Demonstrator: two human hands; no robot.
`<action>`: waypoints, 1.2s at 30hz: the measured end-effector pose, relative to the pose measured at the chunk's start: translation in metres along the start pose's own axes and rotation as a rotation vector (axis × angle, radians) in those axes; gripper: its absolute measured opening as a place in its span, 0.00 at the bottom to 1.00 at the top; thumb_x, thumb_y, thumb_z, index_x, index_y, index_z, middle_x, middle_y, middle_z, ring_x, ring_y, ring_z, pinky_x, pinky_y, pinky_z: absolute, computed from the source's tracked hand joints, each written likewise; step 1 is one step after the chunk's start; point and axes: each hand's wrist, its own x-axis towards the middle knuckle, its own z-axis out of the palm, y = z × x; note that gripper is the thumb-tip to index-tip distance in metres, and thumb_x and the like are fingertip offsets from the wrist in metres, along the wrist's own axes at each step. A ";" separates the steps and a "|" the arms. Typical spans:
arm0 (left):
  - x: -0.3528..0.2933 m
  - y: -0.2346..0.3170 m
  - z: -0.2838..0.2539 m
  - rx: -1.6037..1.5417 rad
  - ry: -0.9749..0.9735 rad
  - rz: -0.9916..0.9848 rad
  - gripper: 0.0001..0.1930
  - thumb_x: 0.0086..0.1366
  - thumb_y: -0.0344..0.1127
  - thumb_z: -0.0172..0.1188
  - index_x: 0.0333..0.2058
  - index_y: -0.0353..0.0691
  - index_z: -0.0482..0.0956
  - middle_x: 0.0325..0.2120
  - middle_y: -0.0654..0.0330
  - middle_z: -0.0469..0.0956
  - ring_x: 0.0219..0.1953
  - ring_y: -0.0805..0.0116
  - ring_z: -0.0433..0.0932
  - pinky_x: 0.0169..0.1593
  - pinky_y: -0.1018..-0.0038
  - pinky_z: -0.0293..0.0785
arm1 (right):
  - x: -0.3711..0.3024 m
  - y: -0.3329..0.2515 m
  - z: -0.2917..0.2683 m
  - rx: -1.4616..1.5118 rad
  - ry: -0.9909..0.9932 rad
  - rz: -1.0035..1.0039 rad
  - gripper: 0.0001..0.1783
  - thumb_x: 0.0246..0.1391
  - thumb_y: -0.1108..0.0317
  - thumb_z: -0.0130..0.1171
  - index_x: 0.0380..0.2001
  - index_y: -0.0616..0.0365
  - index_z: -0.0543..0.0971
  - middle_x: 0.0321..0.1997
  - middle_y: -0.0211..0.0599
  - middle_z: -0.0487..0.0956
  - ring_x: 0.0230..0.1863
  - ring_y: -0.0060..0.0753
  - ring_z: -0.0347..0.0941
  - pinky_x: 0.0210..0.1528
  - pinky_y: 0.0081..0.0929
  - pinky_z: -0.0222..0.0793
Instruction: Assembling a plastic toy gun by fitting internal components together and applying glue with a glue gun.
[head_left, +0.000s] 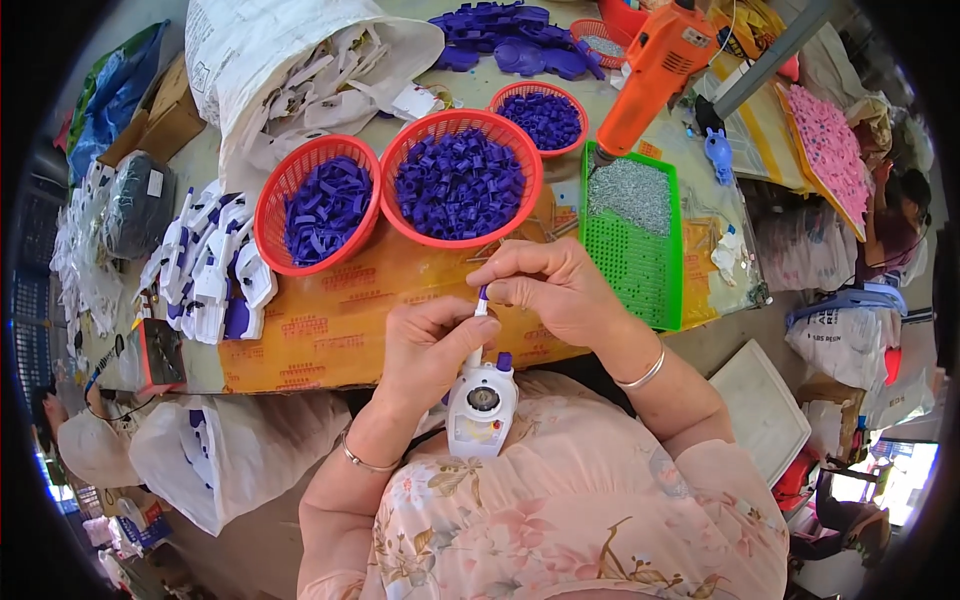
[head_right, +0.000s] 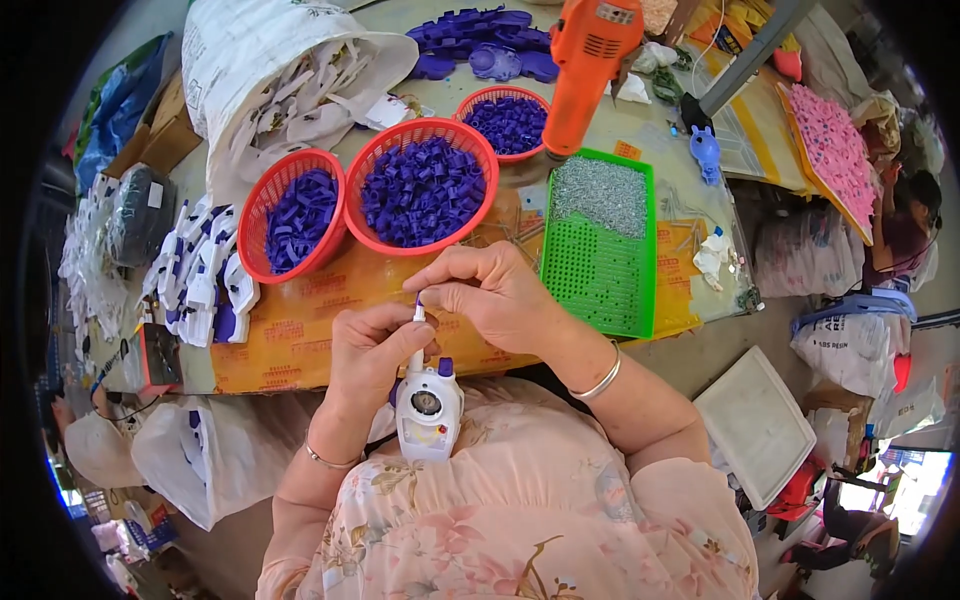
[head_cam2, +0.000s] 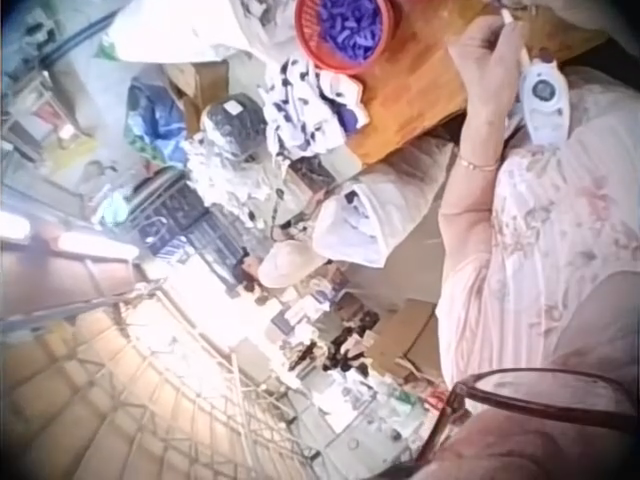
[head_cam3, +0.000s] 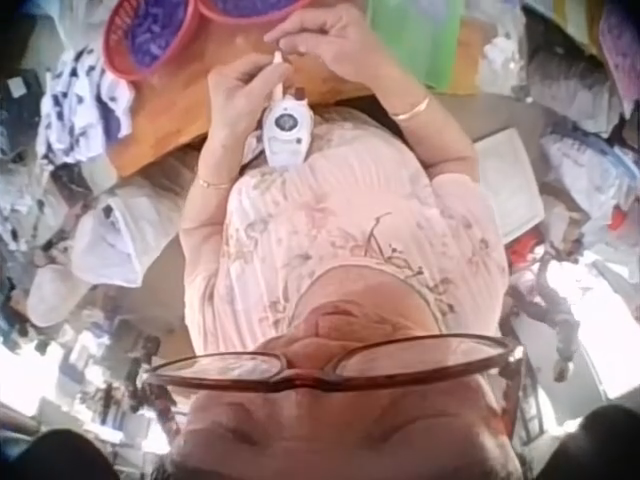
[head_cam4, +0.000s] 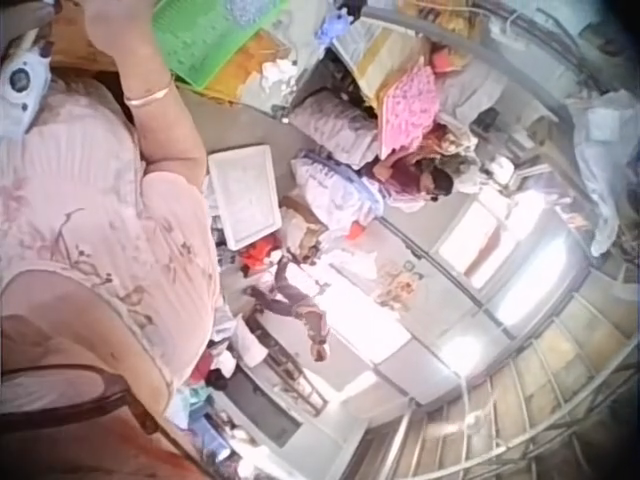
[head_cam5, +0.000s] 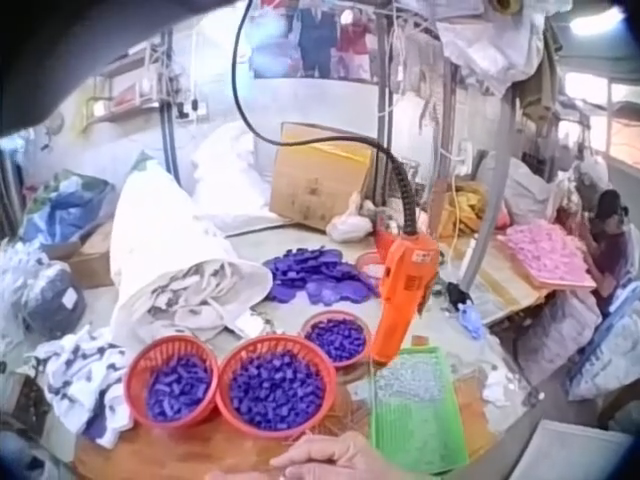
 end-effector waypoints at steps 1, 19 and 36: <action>0.000 -0.002 0.000 -0.002 -0.004 0.011 0.03 0.57 0.27 0.61 0.27 0.34 0.81 0.18 0.66 0.77 0.20 0.84 0.70 0.22 0.83 0.65 | 0.000 0.000 0.000 -0.003 -0.004 -0.008 0.09 0.48 0.81 0.58 0.34 0.65 0.82 0.29 0.31 0.77 0.34 0.21 0.71 0.39 0.18 0.67; -0.004 -0.014 0.001 0.060 0.013 0.071 0.04 0.56 0.27 0.62 0.26 0.32 0.79 0.20 0.64 0.77 0.22 0.80 0.73 0.26 0.81 0.69 | -0.005 0.006 0.001 -0.111 -0.099 -0.029 0.07 0.49 0.79 0.59 0.33 0.65 0.81 0.28 0.27 0.77 0.31 0.16 0.69 0.35 0.16 0.65; -0.018 -0.002 -0.008 -0.007 -0.128 -0.104 0.07 0.60 0.27 0.57 0.35 0.31 0.79 0.26 0.59 0.80 0.28 0.77 0.77 0.33 0.80 0.74 | -0.013 0.013 0.007 0.056 -0.026 0.043 0.06 0.53 0.76 0.56 0.32 0.64 0.81 0.29 0.26 0.76 0.32 0.15 0.68 0.37 0.16 0.65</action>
